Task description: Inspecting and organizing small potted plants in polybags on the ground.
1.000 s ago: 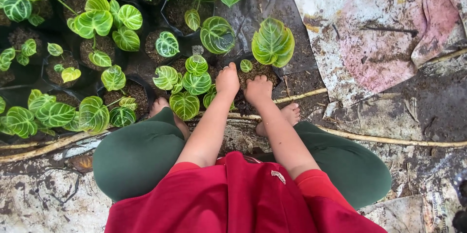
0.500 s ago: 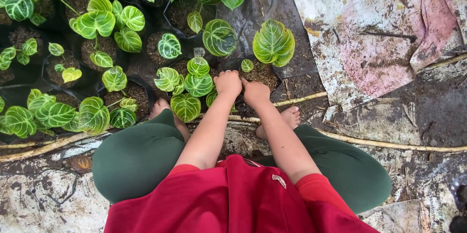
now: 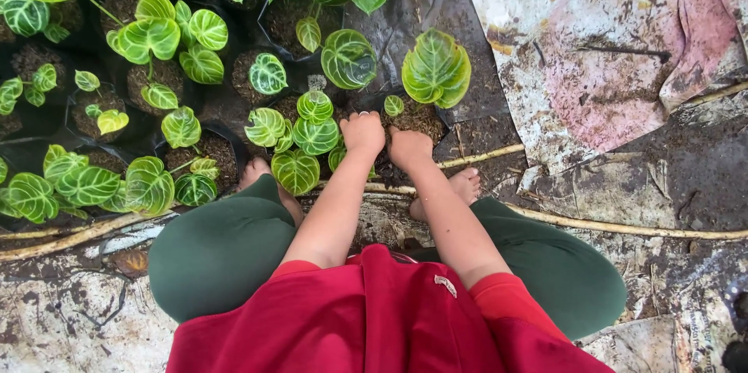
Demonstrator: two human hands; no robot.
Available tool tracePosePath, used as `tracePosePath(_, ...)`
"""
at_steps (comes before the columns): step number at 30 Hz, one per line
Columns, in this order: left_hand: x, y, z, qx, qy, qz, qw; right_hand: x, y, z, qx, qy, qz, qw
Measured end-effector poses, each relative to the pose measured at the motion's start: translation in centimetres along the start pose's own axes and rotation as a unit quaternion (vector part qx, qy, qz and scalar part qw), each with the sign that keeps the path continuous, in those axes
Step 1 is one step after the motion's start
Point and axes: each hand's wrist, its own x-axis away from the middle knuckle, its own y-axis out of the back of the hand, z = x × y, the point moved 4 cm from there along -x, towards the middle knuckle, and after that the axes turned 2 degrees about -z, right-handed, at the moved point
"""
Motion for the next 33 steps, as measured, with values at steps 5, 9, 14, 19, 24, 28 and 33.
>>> tracePosePath(5,-0.3,-0.2,-0.2,-0.02,-0.01,0.01,1.0,-1.4,-0.9,0.1,0.011,-0.006,-0.01,1.0)
tracePosePath(9,-0.2,-1.1,0.0,-0.018,-0.002,0.034,0.999,2.7,3.4,0.7,-0.084,0.009,-0.013,0.996)
tracePosePath(14,1.0,1.6,-1.0,-0.029,0.008,0.081,0.996,3.2,2.7,-1.7,-0.068,0.011,-0.095,0.993)
tracePosePath(19,1.7,3.5,-1.6,-0.03,0.02,0.108,0.994,-0.9,-2.9,-2.0,0.03,0.034,-0.189,0.981)
tracePosePath(24,1.8,4.4,-1.2,-0.035,0.034,0.145,0.988,-2.2,-3.1,-0.8,0.132,0.069,-0.391,0.908)
tracePosePath(28,2.3,5.4,-1.4,-0.026,0.038,0.16,0.986,-3.4,-4.1,-0.8,0.148,0.094,-0.454,0.874)
tracePosePath(33,2.3,5.6,-1.4,-0.025,0.045,0.147,0.988,-3.9,-5.0,-1.6,0.139,0.091,-0.474,0.865)
